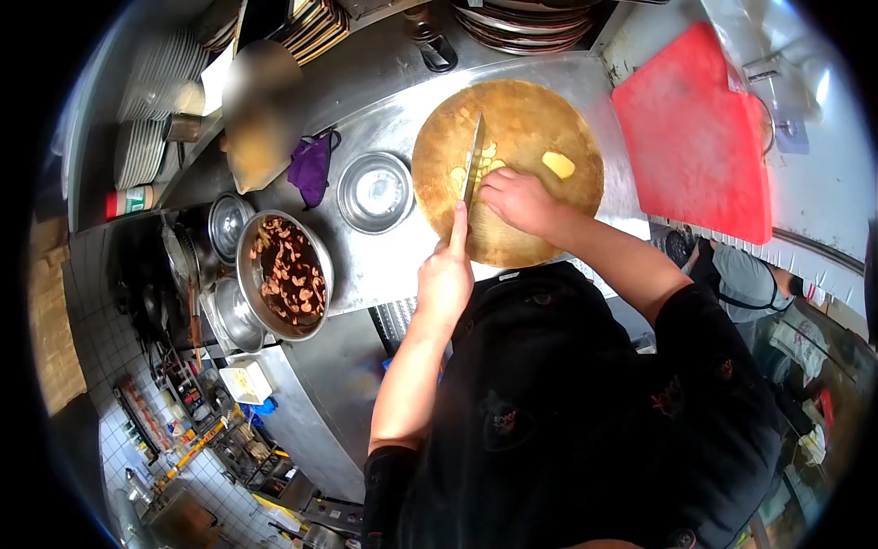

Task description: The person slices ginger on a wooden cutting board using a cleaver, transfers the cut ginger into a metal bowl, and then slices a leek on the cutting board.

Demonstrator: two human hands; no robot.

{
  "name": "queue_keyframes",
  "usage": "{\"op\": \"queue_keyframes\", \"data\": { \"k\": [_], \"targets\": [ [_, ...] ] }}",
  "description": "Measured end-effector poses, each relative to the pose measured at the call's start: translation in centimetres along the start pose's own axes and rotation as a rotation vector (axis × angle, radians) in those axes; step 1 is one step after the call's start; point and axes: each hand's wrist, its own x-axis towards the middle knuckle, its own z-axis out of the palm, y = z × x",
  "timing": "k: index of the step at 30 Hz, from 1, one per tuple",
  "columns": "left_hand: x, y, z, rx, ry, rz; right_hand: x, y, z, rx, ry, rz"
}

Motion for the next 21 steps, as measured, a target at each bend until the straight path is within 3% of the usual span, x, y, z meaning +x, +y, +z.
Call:
{"op": "queue_keyframes", "data": {
  "k": [8, 21],
  "targets": [
    [-0.8, 1.6, -2.7, 0.069, -0.067, 0.018, -0.6, 1.8, -2.4, 0.069, 0.070, -0.020],
    [1.4, 0.9, 0.5, 0.076, -0.120, 0.012, -0.8, 2.9, -1.8, 0.097, 0.000, -0.074]
  ]
}}
